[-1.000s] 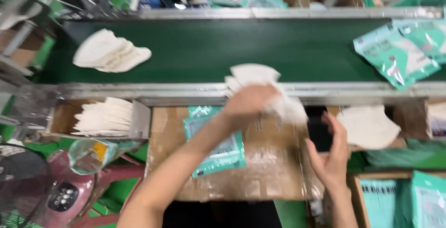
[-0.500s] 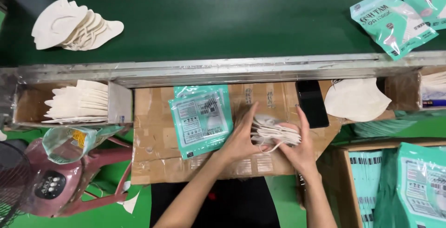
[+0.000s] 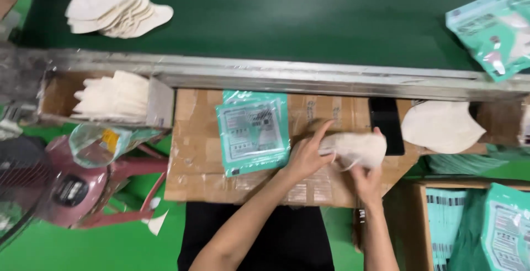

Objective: Packaging stacks of face masks into plastic bags on a conveyor belt.

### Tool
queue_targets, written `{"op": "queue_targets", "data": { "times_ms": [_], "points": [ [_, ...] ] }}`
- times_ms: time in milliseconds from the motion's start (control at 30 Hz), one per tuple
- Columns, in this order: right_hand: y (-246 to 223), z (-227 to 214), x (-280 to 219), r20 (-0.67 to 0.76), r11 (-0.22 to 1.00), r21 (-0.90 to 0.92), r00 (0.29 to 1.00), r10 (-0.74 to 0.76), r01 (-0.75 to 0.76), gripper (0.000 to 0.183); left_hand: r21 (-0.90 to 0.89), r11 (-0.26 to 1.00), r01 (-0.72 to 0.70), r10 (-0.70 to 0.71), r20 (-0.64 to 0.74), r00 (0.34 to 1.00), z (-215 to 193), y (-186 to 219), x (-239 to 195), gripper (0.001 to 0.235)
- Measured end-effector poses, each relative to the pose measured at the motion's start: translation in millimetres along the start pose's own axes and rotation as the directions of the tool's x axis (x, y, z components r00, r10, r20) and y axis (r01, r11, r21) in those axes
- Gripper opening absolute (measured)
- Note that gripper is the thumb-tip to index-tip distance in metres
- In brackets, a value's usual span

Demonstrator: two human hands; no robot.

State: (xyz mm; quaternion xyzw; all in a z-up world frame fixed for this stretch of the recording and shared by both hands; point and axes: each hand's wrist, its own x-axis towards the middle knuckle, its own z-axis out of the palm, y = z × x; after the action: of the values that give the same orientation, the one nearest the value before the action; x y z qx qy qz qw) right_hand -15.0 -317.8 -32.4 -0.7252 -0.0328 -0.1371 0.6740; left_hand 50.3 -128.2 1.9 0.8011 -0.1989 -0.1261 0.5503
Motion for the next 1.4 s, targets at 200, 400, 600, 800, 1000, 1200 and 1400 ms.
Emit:
{"op": "queue_targets", "data": {
  "times_ms": [200, 400, 600, 800, 1000, 1200, 1400],
  "points": [
    [33, 8, -8, -0.242, 0.967, -0.255, 0.970, -0.037, -0.027, 0.035, 0.449, 0.855, -0.259, 0.419, -0.305, 0.855, -39, 16, -68, 0.065],
    [30, 30, -15, -0.277, 0.983, -0.023, 0.946, 0.168, -0.181, 0.021, 0.702, 0.679, -0.215, 0.458, -0.175, 0.872, -107, -58, -126, 0.025],
    [-15, 113, -9, 0.053, 0.920, 0.076, 0.923, 0.381, -0.384, 0.026, 0.704, 0.648, -0.289, 0.420, -0.014, 0.907, -114, -49, -101, 0.026],
    [-41, 113, 6, 0.061, 0.868, 0.054, 0.869, 0.491, -0.494, 0.026, 0.588, 0.746, -0.313, 0.544, -0.267, 0.795, -110, -11, -89, 0.026],
    [-73, 118, 2, -0.030, 0.884, -0.459, 0.996, 0.081, -0.085, 0.023, 0.569, 0.757, -0.321, 0.577, -0.352, 0.737, -100, 26, -97, 0.020],
    [-97, 109, 14, -0.229, 0.978, 0.003, 0.952, 0.203, -0.208, 0.027, 0.336, 0.865, -0.373, 0.502, -0.552, 0.666, -90, 51, -96, 0.043],
    [-76, 118, 10, -0.210, 0.931, 0.180, 0.912, 0.353, -0.319, 0.047, -0.704, 0.709, -0.043, -0.338, -0.394, 0.855, -36, 3, -84, 0.038]
  ]
}}
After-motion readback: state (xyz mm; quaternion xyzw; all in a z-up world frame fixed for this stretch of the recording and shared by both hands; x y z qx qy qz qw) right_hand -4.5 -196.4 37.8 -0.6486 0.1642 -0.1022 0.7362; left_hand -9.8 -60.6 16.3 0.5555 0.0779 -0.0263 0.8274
